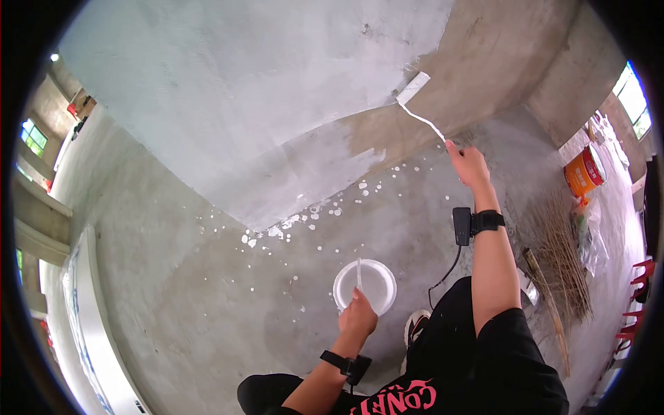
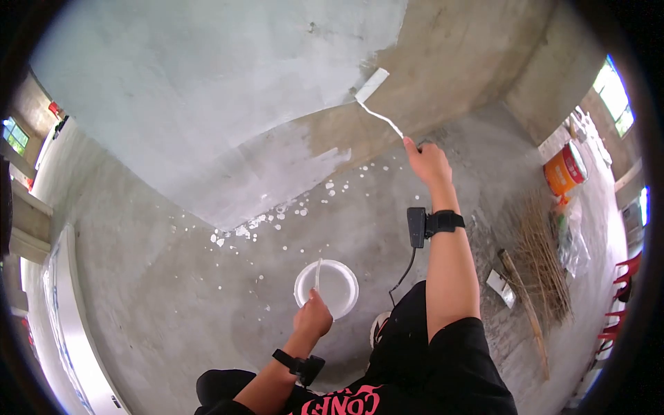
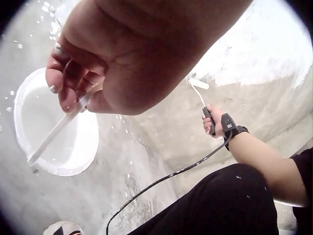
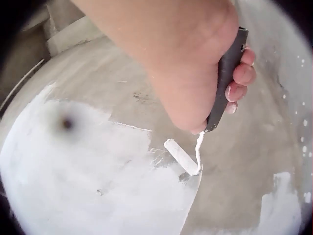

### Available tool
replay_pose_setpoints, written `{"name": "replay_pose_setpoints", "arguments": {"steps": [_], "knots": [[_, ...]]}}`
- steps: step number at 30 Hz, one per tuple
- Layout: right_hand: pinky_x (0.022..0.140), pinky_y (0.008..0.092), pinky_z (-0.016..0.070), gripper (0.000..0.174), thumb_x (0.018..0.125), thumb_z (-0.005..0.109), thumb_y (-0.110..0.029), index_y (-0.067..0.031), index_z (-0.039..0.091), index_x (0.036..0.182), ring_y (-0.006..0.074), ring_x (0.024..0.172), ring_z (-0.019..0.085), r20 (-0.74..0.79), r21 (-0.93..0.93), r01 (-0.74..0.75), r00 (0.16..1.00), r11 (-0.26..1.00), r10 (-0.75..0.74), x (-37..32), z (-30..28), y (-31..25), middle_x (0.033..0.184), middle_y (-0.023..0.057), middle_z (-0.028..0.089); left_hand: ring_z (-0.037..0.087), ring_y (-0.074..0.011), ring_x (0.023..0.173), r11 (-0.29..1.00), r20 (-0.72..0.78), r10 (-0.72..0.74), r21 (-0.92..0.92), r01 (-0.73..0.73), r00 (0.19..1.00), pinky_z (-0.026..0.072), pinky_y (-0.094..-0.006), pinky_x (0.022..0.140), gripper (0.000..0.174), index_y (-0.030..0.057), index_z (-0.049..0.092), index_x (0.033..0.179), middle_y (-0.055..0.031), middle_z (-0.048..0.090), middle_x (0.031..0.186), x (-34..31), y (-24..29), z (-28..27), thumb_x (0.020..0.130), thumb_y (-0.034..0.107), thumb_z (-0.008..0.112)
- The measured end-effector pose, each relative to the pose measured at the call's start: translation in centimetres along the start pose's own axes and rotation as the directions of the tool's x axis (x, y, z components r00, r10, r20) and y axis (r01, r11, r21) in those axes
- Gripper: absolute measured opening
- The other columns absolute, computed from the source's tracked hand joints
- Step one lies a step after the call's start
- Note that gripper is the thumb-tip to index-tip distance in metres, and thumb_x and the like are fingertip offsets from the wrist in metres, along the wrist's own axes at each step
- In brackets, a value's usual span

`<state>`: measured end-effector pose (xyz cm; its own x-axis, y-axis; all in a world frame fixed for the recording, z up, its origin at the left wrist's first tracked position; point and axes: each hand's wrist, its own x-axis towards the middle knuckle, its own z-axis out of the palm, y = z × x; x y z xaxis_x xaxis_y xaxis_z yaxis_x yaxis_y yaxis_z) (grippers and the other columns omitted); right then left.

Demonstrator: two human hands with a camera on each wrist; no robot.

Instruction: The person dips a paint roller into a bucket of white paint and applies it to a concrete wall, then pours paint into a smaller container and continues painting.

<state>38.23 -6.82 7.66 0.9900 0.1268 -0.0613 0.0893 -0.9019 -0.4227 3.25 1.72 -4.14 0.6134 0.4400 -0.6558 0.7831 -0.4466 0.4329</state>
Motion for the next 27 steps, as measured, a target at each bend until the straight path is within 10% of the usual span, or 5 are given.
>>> {"name": "replay_pose_setpoints", "arguments": {"steps": [4, 17, 22, 27], "knots": [[0.052, 0.0329, 0.0462, 0.060, 0.088, 0.049, -0.056, -0.0005, 0.061, 0.070, 0.0194, 0.048, 0.058, 0.057, 0.207, 0.017, 0.998, 0.978, -0.029, -1.8, -1.3, -0.5, 0.059, 0.0103, 0.060, 0.060, -0.0417, 0.102, 1.000, -0.002, 0.000, 0.001, 0.000, 1.000, 0.0470, -0.0483, 0.088, 0.047, -0.0021, 0.032, 0.131, -0.0277, 0.061, 0.109, -0.1, -0.3, 0.2, 0.087, 0.012, 0.043], [0.042, 0.0304, 0.0398, 0.053, 0.092, 0.050, -0.047, 0.0012, 0.057, 0.071, 0.0134, 0.044, 0.050, -0.055, 0.614, 0.199, 0.976, 0.764, -0.210, -2.8, -1.1, -3.8, 0.053, 0.0055, 0.051, 0.059, -0.0416, 0.104, 0.999, -0.002, 0.039, -0.038, -0.039, 0.999, 0.0463, -0.0478, 0.089, 0.050, -0.0027, 0.030, 0.133, -0.0280, 0.060, 0.111, 0.4, 0.2, 0.4, 0.086, 0.010, 0.043], [0.053, 0.0409, 0.0460, 0.050, 0.088, 0.057, -0.043, 0.0046, 0.055, 0.073, 0.0315, 0.052, 0.057, -0.201, 0.273, 0.425, 0.903, 0.863, -0.381, -1.8, 0.6, -4.8, 0.058, 0.0183, 0.056, 0.059, -0.0401, 0.106, 1.000, 0.052, -0.004, -0.015, 0.005, 0.999, 0.0470, -0.0460, 0.089, 0.053, -0.0038, 0.029, 0.134, -0.0246, 0.058, 0.117, 0.5, 0.6, 0.1, 0.086, 0.009, 0.046], [0.066, 0.0438, 0.0483, 0.045, 0.085, 0.060, -0.039, 0.0059, 0.059, 0.077, 0.0402, 0.070, 0.062, 0.064, 0.290, 0.163, 0.980, 0.943, -0.189, -1.3, 2.5, -3.9, 0.070, 0.0251, 0.061, 0.059, -0.0402, 0.106, 1.000, 0.052, -0.015, -0.007, 0.016, 0.999, 0.0467, -0.0465, 0.089, 0.054, -0.0013, 0.029, 0.136, -0.0242, 0.059, 0.117, 0.9, -0.1, -0.1, 0.086, 0.009, 0.045]]}}
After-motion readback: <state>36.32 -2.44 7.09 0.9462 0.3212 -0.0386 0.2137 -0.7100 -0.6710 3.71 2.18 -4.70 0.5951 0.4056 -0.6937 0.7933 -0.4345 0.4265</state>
